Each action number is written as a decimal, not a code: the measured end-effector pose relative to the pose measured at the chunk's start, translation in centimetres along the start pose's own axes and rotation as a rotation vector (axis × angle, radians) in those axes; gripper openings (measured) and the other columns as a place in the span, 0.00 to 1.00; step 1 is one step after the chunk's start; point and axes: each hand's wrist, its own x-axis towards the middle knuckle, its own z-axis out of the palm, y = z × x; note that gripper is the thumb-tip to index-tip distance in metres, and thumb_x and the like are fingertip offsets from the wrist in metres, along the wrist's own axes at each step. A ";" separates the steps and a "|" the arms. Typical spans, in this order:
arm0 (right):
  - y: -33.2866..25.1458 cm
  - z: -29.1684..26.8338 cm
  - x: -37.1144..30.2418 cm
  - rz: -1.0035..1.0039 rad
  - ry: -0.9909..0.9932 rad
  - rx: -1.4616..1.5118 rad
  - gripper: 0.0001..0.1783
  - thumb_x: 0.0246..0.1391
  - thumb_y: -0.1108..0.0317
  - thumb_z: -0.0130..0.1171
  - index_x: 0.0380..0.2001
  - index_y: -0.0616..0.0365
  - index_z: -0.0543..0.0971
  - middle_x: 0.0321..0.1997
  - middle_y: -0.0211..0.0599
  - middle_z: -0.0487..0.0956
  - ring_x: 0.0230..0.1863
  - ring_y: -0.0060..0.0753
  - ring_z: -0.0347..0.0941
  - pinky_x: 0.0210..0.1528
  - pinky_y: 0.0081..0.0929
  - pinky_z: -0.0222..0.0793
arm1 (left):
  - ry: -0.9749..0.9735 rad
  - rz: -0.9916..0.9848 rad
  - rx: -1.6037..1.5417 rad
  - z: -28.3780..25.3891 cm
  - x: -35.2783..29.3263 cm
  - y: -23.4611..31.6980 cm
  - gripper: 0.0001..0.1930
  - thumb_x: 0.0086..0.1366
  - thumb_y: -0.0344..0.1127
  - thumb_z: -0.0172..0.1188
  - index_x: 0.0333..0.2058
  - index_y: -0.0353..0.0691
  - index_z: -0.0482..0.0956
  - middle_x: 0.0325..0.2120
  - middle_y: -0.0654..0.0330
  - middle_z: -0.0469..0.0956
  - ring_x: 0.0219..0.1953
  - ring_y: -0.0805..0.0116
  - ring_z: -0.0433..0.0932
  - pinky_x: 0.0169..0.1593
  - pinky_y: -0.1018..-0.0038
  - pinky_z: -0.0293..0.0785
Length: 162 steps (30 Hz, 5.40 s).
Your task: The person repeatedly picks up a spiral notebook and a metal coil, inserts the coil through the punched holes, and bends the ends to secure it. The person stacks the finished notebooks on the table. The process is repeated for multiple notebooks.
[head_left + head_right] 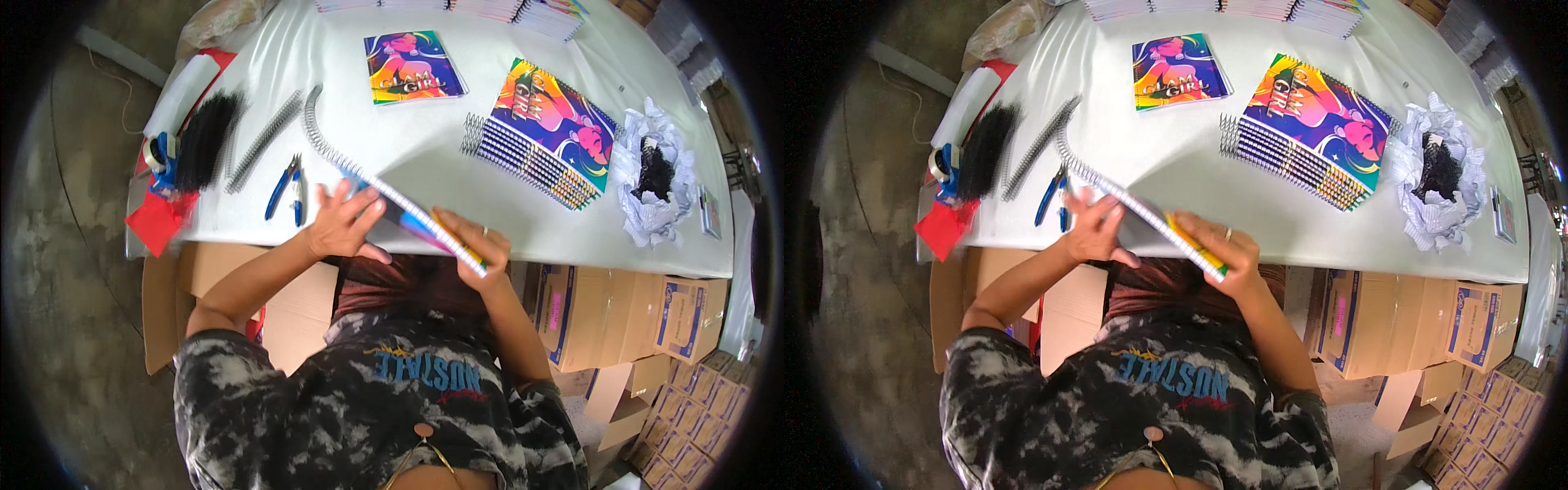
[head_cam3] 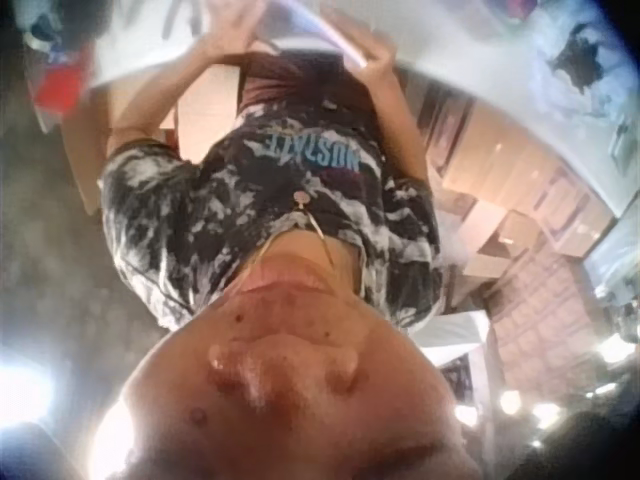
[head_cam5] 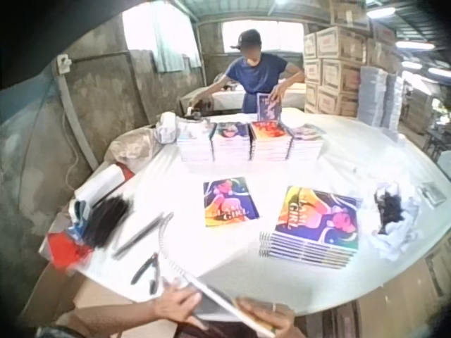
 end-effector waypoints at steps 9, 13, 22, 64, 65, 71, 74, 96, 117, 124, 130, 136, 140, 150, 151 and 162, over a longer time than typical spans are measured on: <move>0.1 0.0 0.3 -0.073 0.003 0.045 0.17 0.43 0.76 0.61 0.40 0.68 0.77 0.40 0.52 0.78 0.41 0.44 0.78 0.42 0.30 0.74 | 0.062 -0.197 -0.252 -0.7 0.7 -1.0 0.58 0.47 0.76 0.44 0.57 0.22 0.51 0.59 0.31 0.45 0.64 0.35 0.38 0.58 0.37 0.28; -1.1 0.2 1.1 -0.121 -0.097 0.090 0.14 0.51 0.74 0.54 0.40 0.70 0.76 0.38 0.58 0.78 0.41 0.49 0.77 0.42 0.34 0.74 | 0.452 -0.308 0.023 -3.0 5.4 -6.5 0.57 0.45 0.80 0.38 0.52 0.23 0.57 0.57 0.32 0.48 0.61 0.32 0.42 0.58 0.37 0.26; -1.0 0.5 1.0 -0.127 -0.139 0.063 0.14 0.50 0.72 0.57 0.40 0.70 0.76 0.39 0.54 0.78 0.41 0.49 0.77 0.43 0.33 0.74 | 0.328 -0.242 -0.108 -2.1 5.5 -2.7 0.54 0.48 0.79 0.32 0.55 0.32 0.60 0.58 0.35 0.45 0.62 0.33 0.40 0.60 0.39 0.29; 0.1 0.8 1.4 0.014 0.041 0.062 0.26 0.39 0.79 0.58 0.48 0.58 0.74 0.45 0.43 0.77 0.42 0.42 0.77 0.43 0.31 0.73 | 0.095 0.060 -0.029 0.4 5.7 4.8 0.36 0.50 0.65 0.57 0.45 0.38 0.68 0.36 0.49 0.70 0.47 0.36 0.65 0.41 0.43 0.63; -0.1 1.2 1.1 -0.019 -0.007 0.085 0.27 0.37 0.77 0.60 0.48 0.57 0.75 0.45 0.43 0.77 0.42 0.42 0.77 0.42 0.31 0.73 | -0.035 -0.043 -0.232 1.4 4.6 3.5 0.35 0.50 0.63 0.57 0.44 0.37 0.67 0.35 0.48 0.68 0.46 0.37 0.65 0.41 0.47 0.63; 0.2 1.9 0.8 0.066 0.115 0.083 0.26 0.38 0.76 0.59 0.47 0.56 0.75 0.46 0.43 0.77 0.43 0.41 0.76 0.43 0.32 0.73 | 0.168 -0.131 -0.496 2.3 4.7 6.9 0.55 0.45 0.77 0.47 0.60 0.34 0.55 0.60 0.41 0.45 0.62 0.36 0.44 0.61 0.43 0.33; -0.3 1.3 1.4 0.082 -0.003 0.070 0.24 0.42 0.75 0.61 0.47 0.63 0.74 0.45 0.45 0.77 0.44 0.39 0.77 0.44 0.29 0.72 | 0.248 -0.079 -0.098 -2.2 11.1 3.2 0.52 0.50 0.77 0.40 0.62 0.41 0.50 0.60 0.40 0.49 0.63 0.35 0.42 0.60 0.40 0.29; -4.5 1.4 7.4 0.565 -0.099 0.328 0.10 0.50 0.69 0.59 0.31 0.67 0.76 0.27 0.38 0.78 0.27 0.20 0.71 0.33 0.18 0.67 | -0.017 -1.305 -1.478 -8.4 10.3 -0.5 0.09 0.62 0.29 0.56 0.39 0.31 0.77 0.33 0.61 0.78 0.34 0.79 0.74 0.41 0.82 0.70; -4.9 2.0 5.9 0.419 0.207 0.055 0.14 0.32 0.85 0.63 0.24 0.62 0.71 0.26 0.39 0.75 0.29 0.36 0.74 0.29 0.29 0.70 | -0.237 -0.960 -1.433 -5.2 12.8 -2.0 0.08 0.48 0.18 0.56 0.23 0.39 0.68 0.21 0.69 0.67 0.26 0.84 0.66 0.31 0.85 0.65; -4.1 -5.9 7.5 0.217 0.848 0.536 0.25 0.48 0.80 0.57 0.50 0.60 0.64 0.45 0.37 0.71 0.38 0.22 0.71 0.39 0.21 0.69 | 0.149 -0.878 -0.891 -4.2 17.4 -3.6 0.35 0.54 0.40 0.65 0.56 0.36 0.58 0.44 0.52 0.70 0.48 0.65 0.68 0.47 0.73 0.67; -0.7 -11.7 7.3 0.231 1.055 0.083 0.21 0.53 0.75 0.54 0.51 0.64 0.66 0.46 0.40 0.72 0.44 0.30 0.70 0.45 0.27 0.68 | 0.466 -1.011 -1.168 1.6 24.8 -0.8 0.24 0.64 0.38 0.54 0.53 0.32 0.59 0.33 0.56 0.75 0.25 0.76 0.73 0.32 0.78 0.70; 8.8 -14.0 0.3 0.360 0.762 -0.880 0.21 0.56 0.69 0.48 0.53 0.65 0.68 0.48 0.54 0.73 0.41 0.43 0.73 0.44 0.31 0.67 | 0.231 -0.804 -0.232 11.5 20.6 1.1 0.10 0.52 0.33 0.61 0.28 0.34 0.72 0.26 0.55 0.73 0.27 0.71 0.71 0.33 0.75 0.68; 5.6 -12.8 2.2 0.556 0.796 -0.328 0.22 0.60 0.65 0.47 0.56 0.62 0.66 0.51 0.49 0.73 0.50 0.30 0.69 0.51 0.24 0.62 | 0.441 -1.019 -0.711 12.2 20.1 1.8 0.07 0.57 0.32 0.58 0.29 0.35 0.71 0.27 0.58 0.73 0.30 0.74 0.70 0.36 0.77 0.68; 3.7 -11.7 -0.6 0.322 0.871 -0.543 0.26 0.56 0.71 0.49 0.57 0.69 0.61 0.61 0.50 0.62 0.63 0.39 0.56 0.62 0.32 0.49 | 0.328 -0.982 -0.505 14.7 18.0 -8.6 0.13 0.59 0.36 0.54 0.38 0.33 0.76 0.34 0.52 0.77 0.38 0.60 0.75 0.42 0.70 0.69; 2.7 -10.9 -1.3 0.313 0.843 -0.523 0.27 0.55 0.70 0.50 0.57 0.69 0.61 0.61 0.51 0.62 0.63 0.42 0.55 0.63 0.35 0.48 | 0.221 -0.954 -0.389 15.4 17.4 -11.5 0.15 0.57 0.37 0.56 0.40 0.33 0.76 0.36 0.49 0.77 0.40 0.56 0.76 0.44 0.68 0.70; 1.4 -2.3 -5.7 0.332 0.025 -0.754 0.30 0.46 0.65 0.58 0.55 0.60 0.67 0.56 0.38 0.71 0.62 0.43 0.59 0.58 0.41 0.51 | -0.564 -0.525 -0.309 13.0 13.4 -12.0 0.26 0.51 0.42 0.61 0.49 0.39 0.70 0.42 0.55 0.74 0.43 0.53 0.74 0.47 0.65 0.71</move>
